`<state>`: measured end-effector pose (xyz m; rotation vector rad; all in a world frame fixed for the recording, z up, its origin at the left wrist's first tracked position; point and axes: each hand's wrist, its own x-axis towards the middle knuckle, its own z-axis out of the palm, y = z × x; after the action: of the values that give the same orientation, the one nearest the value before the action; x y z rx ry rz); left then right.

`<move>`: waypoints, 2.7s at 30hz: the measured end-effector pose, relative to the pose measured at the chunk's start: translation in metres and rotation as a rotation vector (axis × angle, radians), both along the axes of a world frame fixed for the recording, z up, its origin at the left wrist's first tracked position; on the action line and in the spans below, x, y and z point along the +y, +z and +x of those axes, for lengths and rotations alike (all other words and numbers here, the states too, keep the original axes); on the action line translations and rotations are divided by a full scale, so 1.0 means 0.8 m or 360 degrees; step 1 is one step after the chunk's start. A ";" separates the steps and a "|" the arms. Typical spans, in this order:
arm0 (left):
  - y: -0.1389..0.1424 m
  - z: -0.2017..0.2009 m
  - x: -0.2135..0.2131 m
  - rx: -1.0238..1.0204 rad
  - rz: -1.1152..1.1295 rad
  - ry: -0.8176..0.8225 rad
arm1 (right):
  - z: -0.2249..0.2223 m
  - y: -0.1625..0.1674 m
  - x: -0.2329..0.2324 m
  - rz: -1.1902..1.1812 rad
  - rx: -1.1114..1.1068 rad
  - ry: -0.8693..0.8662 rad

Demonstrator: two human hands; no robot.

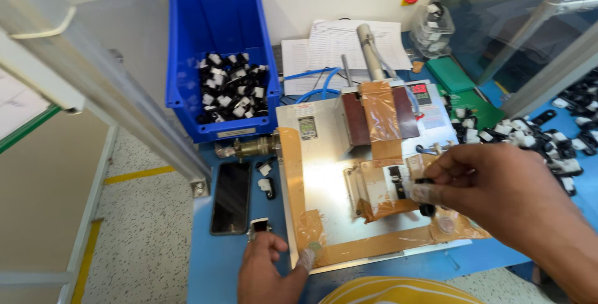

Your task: The person places small black plastic components one at a time into the fixture of a bench-top press machine, presses them using the machine, then removes the pressed part and sets it aside, repeating the cycle continuously. They pick parts from a pile on the workbench and wear finger cots while handling the components.

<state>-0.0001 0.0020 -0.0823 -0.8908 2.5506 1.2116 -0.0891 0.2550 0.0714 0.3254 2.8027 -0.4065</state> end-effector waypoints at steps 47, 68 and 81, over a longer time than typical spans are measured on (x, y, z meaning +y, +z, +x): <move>-0.003 0.000 -0.005 0.0136 0.0148 -0.0095 | 0.047 -0.012 -0.060 0.0046 0.0440 0.0906; 0.024 -0.020 0.042 0.0483 -0.0116 0.0206 | 0.009 -0.264 0.247 -0.1031 -0.0470 -0.1323; 0.012 -0.044 0.104 0.0679 -0.0176 0.0319 | -0.033 -0.297 0.292 -0.1117 -0.0546 -0.1014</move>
<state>-0.0350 0.0854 -0.0725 -1.0278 2.9419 1.4659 -0.1152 0.4887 -0.1661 0.9917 1.9984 -1.2763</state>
